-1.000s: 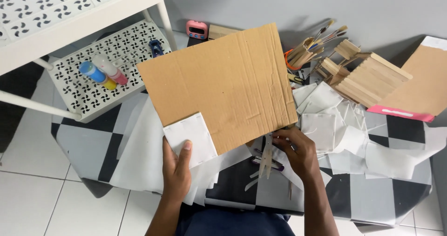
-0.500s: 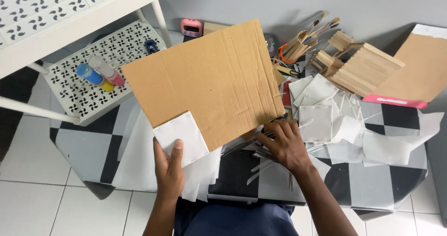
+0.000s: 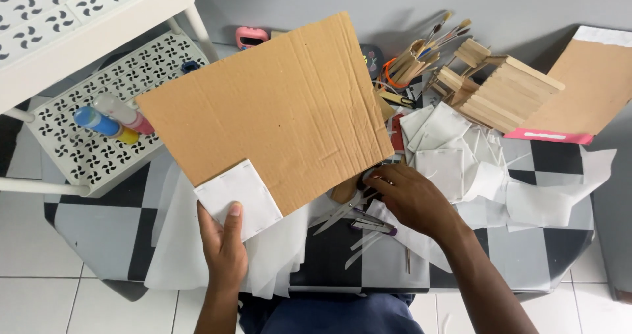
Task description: Trimming cardboard pieces with scissors and wrapping them in white paper on a workshop table.
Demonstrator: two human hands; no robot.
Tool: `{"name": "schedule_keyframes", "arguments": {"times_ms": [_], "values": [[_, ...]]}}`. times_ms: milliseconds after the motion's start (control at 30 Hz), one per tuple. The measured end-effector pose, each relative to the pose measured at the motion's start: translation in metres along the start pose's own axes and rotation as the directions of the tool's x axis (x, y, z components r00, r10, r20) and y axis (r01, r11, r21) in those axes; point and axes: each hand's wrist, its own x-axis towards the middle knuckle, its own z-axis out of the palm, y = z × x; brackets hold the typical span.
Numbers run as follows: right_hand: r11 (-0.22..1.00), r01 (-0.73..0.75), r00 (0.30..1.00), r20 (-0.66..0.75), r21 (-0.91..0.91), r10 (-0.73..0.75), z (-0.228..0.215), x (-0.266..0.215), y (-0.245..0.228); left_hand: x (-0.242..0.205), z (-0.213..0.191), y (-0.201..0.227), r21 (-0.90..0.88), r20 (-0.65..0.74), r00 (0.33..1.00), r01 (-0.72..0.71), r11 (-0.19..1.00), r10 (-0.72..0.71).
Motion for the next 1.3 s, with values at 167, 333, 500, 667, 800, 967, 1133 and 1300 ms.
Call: {"name": "schedule_keyframes", "arguments": {"times_ms": [167, 333, 500, 667, 800, 967, 1133, 1300], "values": [[0.991, 0.1, 0.995, 0.01, -0.089, -0.099, 0.0, 0.008, 0.009, 0.001, 0.007, -0.001, 0.008, -0.03, 0.999, 0.027, 1.0, -0.026], [0.949, 0.222, 0.975, 0.055, -0.223, -0.215, -0.008, 0.017, 0.013, 0.001, 0.011, 0.003, -0.01, -0.049, 0.998, 0.041, 0.999, -0.041], [0.904, 0.269, 0.963, 0.091, -0.332, -0.253, -0.017, 0.014, 0.021, 0.004, 0.01, 0.004, -0.005, -0.078, 0.997, 0.008, 1.0, -0.008], [0.948, 0.23, 0.964, -0.08, -0.219, -0.252, -0.049, 0.002, 0.026, 0.004, 0.013, 0.001, -0.061, -0.113, 0.994, -0.009, 0.998, 0.002], [0.994, 0.023, 0.982, -0.186, -0.106, -0.042, -0.049, -0.028, 0.053, 0.007, 0.023, 0.011, -0.066, -0.101, 0.992, -0.088, 0.994, 0.081], [0.868, -0.137, 0.949, -0.187, 0.477, 0.253, -0.033, -0.06, 0.046, 0.013, 0.045, 0.022, -0.107, -0.053, 0.988, -0.149, 0.983, 0.144], [0.426, 0.097, 0.969, -0.184, 0.9, 0.167, 0.006, -0.057, -0.012, 0.019, 0.068, 0.033, -0.198, -0.046, 0.983, -0.181, 0.963, 0.175], [0.03, -0.146, 0.954, 0.133, 0.989, 0.27, 0.012, -0.05, -0.059, 0.019, 0.075, 0.038, -0.282, -0.084, 0.985, -0.171, 0.944, 0.153]]}}
